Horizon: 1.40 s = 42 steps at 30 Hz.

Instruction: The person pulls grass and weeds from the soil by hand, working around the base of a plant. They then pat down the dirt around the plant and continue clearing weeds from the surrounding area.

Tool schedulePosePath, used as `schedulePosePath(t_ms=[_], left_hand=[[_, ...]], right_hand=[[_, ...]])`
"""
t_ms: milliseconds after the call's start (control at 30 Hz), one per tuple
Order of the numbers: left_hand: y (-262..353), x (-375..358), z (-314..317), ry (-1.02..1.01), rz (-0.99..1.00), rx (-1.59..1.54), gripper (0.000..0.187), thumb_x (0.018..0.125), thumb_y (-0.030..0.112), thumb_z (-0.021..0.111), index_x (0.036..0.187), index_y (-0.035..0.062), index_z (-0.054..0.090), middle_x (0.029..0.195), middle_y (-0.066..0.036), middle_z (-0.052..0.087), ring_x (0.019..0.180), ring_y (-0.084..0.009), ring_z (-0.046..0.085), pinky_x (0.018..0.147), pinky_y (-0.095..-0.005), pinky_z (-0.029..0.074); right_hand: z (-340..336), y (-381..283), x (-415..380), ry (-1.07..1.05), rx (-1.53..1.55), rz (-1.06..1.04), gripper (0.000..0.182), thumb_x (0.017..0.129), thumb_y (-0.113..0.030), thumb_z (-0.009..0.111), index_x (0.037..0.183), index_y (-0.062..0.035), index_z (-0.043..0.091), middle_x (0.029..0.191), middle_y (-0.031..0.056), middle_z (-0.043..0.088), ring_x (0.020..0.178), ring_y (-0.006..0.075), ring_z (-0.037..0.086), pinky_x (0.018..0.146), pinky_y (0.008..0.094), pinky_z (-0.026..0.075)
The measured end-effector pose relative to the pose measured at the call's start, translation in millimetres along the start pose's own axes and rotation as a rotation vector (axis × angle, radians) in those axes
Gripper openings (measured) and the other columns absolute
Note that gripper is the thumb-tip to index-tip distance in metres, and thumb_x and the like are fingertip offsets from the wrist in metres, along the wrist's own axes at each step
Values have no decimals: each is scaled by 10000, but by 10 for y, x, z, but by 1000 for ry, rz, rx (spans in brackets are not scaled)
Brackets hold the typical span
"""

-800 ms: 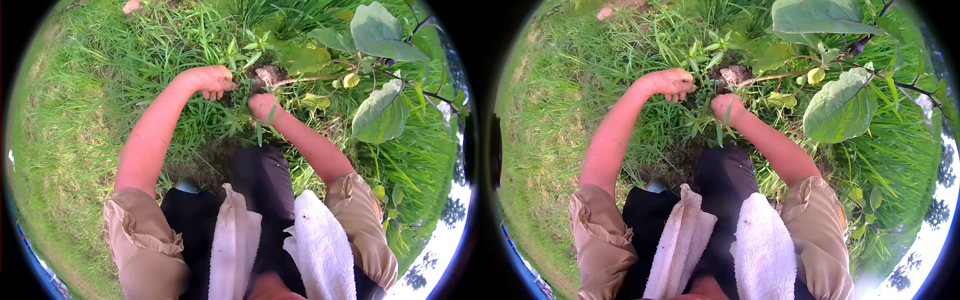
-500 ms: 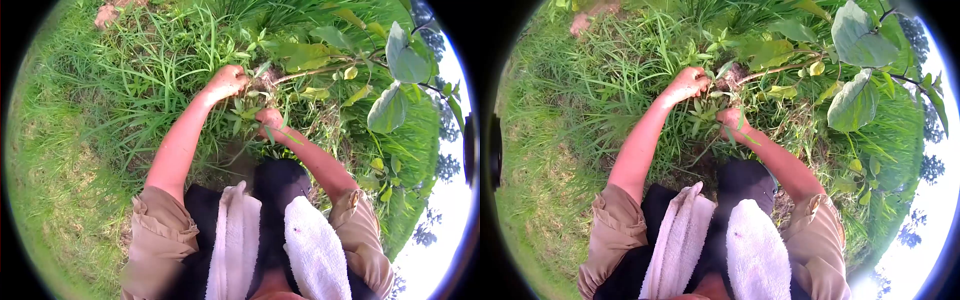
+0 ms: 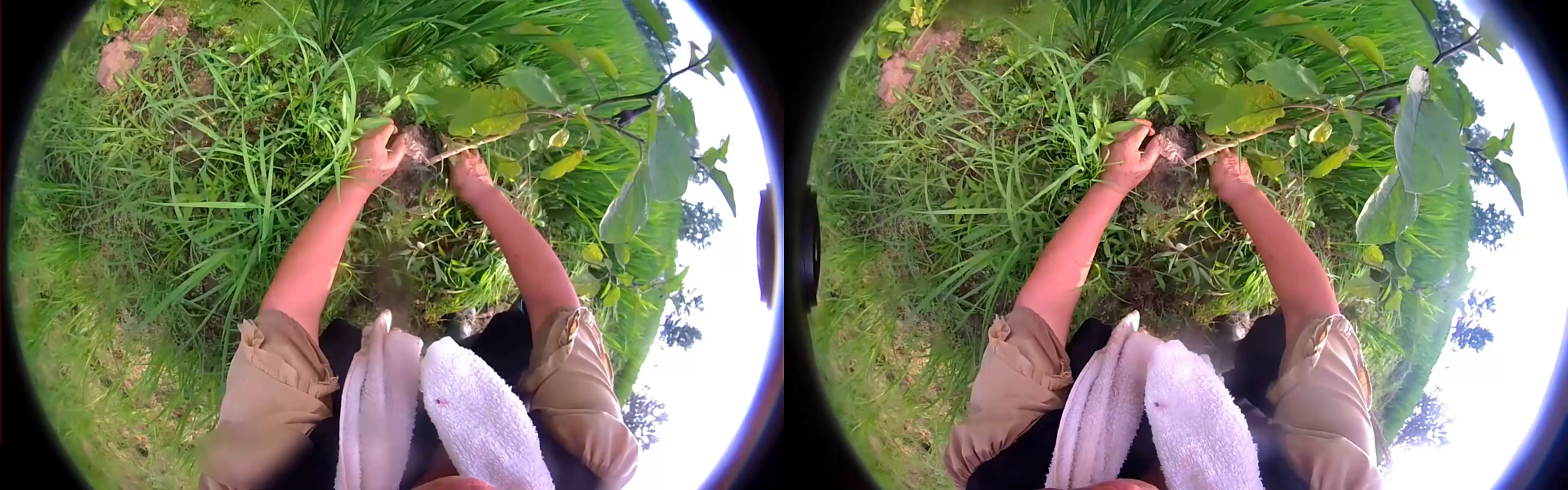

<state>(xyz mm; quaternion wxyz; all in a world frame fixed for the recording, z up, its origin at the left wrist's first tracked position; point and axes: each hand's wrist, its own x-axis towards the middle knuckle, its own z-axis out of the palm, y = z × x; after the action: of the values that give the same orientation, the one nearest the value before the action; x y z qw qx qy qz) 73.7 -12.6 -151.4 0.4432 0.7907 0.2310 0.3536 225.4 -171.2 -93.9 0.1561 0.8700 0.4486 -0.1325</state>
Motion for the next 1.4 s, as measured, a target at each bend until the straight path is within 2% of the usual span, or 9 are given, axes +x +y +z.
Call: schedulePosePath(t_ms=[133,333,433,567,633,1067,1233,1333,1400], left_hand=[[14,90,-126,-52,26,21,295,765,281,621,877,13,569,958,-119,562,901,-315,525,804,-388,432],[-92,176,-107,-6,80,182,136,765,151,597,874,69,593,968,-90,588,910,-293,535,811,-393,408],[-94,212,-99,52,110,165,121,725,142,608,819,67,593,922,-94,604,825,-312,552,756,-424,451],[-82,175,-68,58,75,126,123,737,154,612,835,81,606,922,-94,611,877,-303,569,779,-414,454],[-140,150,-63,69,108,124,126,734,152,620,837,81,607,921,-91,614,881,-300,572,784,-406,453],[-186,159,-14,49,41,6,144,741,117,617,860,46,577,940,-116,583,954,-306,515,883,-403,386],[-148,135,-51,141,-65,94,365,786,195,610,1080,23,479,1075,-182,495,1037,-320,463,917,-435,366],[-159,214,-2,19,-74,114,600,815,274,618,1291,27,351,1192,-226,436,1140,-344,417,1000,-423,336],[-123,472,-4,-365,-259,189,576,898,413,522,1320,45,389,1282,-213,465,1196,-318,444,1010,-385,334]], right_hand=[[-375,-124,399,-143,-379,-3,409,868,-269,463,1234,-88,480,1286,163,472,1225,356,400,1028,470,310],[44,274,257,24,-497,-265,341,811,-166,499,1134,-73,560,1204,153,535,1166,310,472,969,401,380],[-180,211,-427,-406,145,-152,346,729,-12,529,1056,-98,606,1097,185,583,1006,341,575,863,407,468],[33,538,-113,423,156,133,358,802,-123,536,1157,-84,563,1069,158,601,1027,311,577,890,401,453],[698,899,721,639,-415,-208,454,861,-181,489,1296,-74,420,1211,149,533,1106,296,527,921,413,423],[27,503,320,442,844,453,373,920,-296,479,1145,-9,557,1073,118,618,1008,258,571,876,339,427],[88,244,-1145,-319,669,-110,281,869,-260,553,757,-3,534,782,215,574,780,376,576,711,434,454],[-159,285,-1182,107,851,222,209,845,-193,588,756,-14,526,744,227,555,703,348,569,657,428,445],[93,321,-997,236,333,282,139,835,-195,558,816,-58,572,850,164,606,847,299,578,715,433,452]])
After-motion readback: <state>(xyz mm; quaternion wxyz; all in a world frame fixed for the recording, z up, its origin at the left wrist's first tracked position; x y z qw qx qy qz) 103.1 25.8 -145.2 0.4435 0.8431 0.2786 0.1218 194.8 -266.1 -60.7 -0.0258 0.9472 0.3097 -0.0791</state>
